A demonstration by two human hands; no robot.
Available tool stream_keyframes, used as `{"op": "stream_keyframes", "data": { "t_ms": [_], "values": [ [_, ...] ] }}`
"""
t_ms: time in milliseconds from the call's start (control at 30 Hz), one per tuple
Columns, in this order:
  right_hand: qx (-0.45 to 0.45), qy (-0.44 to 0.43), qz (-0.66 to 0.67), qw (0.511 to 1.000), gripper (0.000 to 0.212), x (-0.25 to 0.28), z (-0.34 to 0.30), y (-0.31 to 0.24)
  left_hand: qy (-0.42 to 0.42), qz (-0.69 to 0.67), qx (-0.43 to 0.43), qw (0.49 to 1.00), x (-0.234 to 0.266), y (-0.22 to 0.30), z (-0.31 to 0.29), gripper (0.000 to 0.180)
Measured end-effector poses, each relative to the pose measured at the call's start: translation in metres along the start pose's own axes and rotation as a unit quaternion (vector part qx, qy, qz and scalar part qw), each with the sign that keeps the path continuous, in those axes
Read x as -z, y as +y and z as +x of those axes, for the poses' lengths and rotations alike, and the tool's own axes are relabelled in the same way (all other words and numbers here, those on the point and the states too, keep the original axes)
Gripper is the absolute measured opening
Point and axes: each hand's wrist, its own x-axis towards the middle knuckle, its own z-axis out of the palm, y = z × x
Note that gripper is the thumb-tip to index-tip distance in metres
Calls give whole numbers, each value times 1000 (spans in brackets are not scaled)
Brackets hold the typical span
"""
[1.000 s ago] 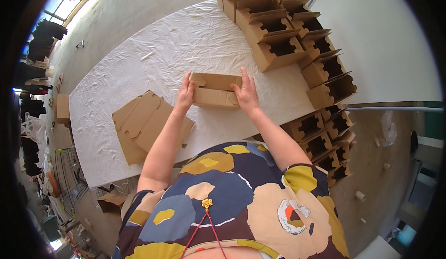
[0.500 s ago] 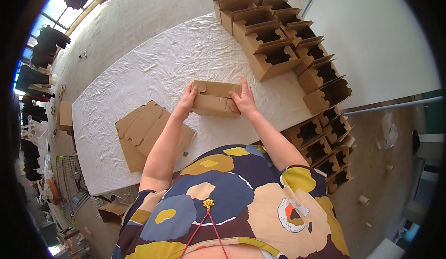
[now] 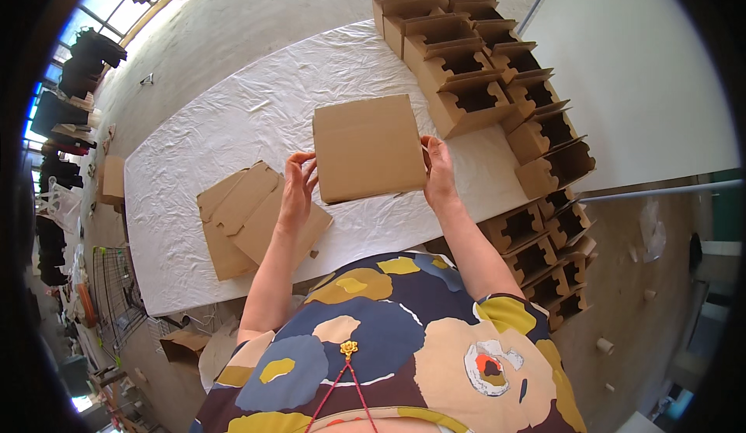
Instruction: The person takes flat cardboard sheets and folds them by hand into three-dimensional boxes, repeating the process with multiple sheets and placing the completed boxes to the side on the table.
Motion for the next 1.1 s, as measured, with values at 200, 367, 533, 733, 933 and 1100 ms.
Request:
{"op": "stream_keyframes", "data": {
  "t_ms": [200,367,533,733,933,1100],
  "values": [
    [-18,-2,18,1000,34,5,-24,9,79,-132,6,988,-2,-20,-23,68],
    [-109,10,-82,991,38,44,-38,47,95,-37,92,991,2,-53,-51,66],
    [-51,-31,-185,981,55,30,-38,46,64,-14,75,995,-4,-57,-51,70],
    [-34,-109,-283,952,74,5,-24,26,56,-17,91,994,-6,-54,-23,66],
    [-77,-40,-297,951,77,-1,0,37,14,265,28,964,-10,-77,-4,70],
    [-93,-64,-268,957,75,0,14,44,17,112,83,990,-3,-71,6,71]
  ]
}}
